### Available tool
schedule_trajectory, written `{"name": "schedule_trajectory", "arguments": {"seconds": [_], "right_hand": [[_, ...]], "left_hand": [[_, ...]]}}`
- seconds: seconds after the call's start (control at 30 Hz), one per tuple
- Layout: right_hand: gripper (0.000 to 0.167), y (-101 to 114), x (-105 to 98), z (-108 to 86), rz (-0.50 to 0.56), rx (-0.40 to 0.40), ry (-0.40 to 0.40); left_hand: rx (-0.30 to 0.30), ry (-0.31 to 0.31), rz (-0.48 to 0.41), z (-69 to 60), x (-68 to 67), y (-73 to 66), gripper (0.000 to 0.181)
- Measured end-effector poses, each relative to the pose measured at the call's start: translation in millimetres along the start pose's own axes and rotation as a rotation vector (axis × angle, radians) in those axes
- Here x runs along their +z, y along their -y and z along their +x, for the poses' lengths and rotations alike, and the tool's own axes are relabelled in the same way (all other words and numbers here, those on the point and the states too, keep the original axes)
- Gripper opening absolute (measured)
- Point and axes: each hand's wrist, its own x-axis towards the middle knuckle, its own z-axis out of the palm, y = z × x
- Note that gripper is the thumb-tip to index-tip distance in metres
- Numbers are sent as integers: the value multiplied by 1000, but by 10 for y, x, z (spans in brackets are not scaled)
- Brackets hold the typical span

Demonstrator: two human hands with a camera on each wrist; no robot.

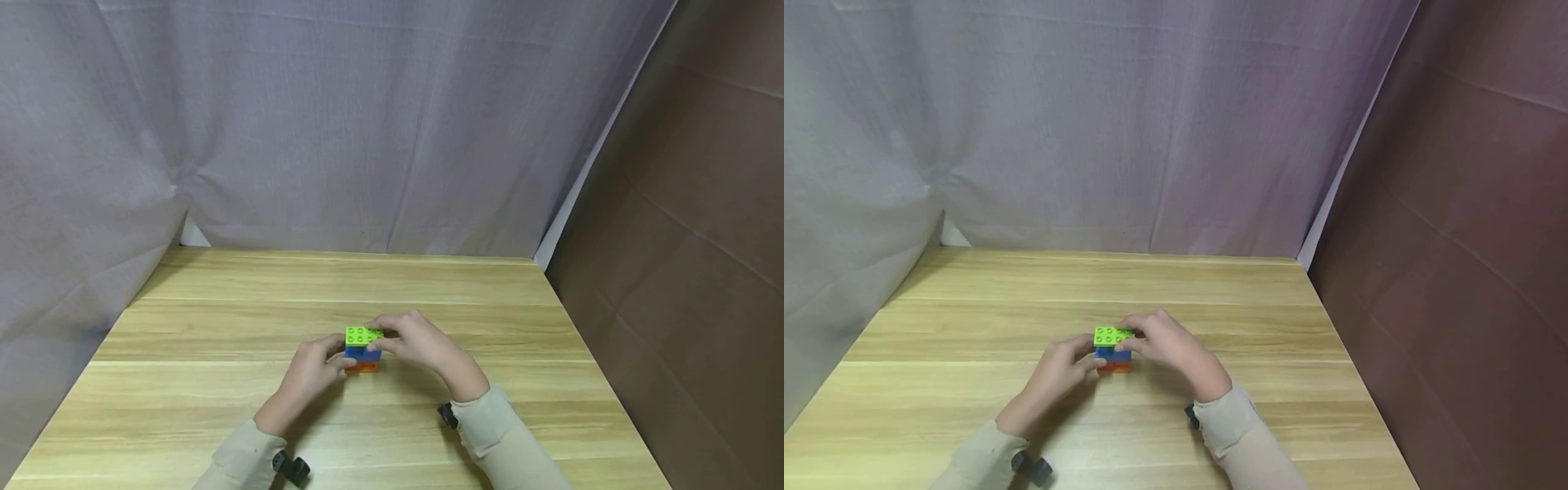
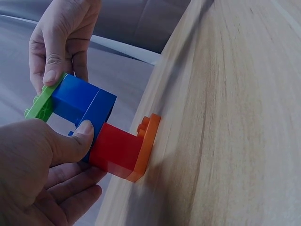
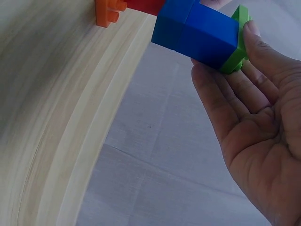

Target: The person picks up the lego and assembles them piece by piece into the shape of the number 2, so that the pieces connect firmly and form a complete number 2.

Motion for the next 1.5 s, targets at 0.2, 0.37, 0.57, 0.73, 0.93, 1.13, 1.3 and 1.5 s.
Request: {"name": "schedule_trajectory", "arguments": {"seconds": [0.2, 0.37, 0.57, 0.73, 0.93, 1.13, 1.3, 1.5], "right_hand": [[37, 4, -2, -3, -6, -14, -12], [39, -20, 18, -18, 28, -10, -14], [37, -58, 40, -49, 90, 7, -35], [37, -65, 72, -61, 138, 3, -52], [38, -112, 124, -78, 215, 3, -76], [41, -152, 151, -104, 256, 1, -100], [42, -179, 174, -136, 259, -7, -103], [38, -245, 225, -185, 230, 35, -77]], "left_hand": [[-4, -3, -10, 0, -11, -9, 39], [-20, 3, -38, -14, -2, -3, 40], [-78, 23, -145, -6, 22, 51, 39], [-128, 40, -256, -8, 19, 94, 39], [-127, 51, -315, -3, 13, 99, 42], [-115, 62, -308, -5, -4, 95, 41], [-98, 58, -263, -5, -23, 101, 40], [-80, 66, -275, -4, -56, 95, 40]]}}
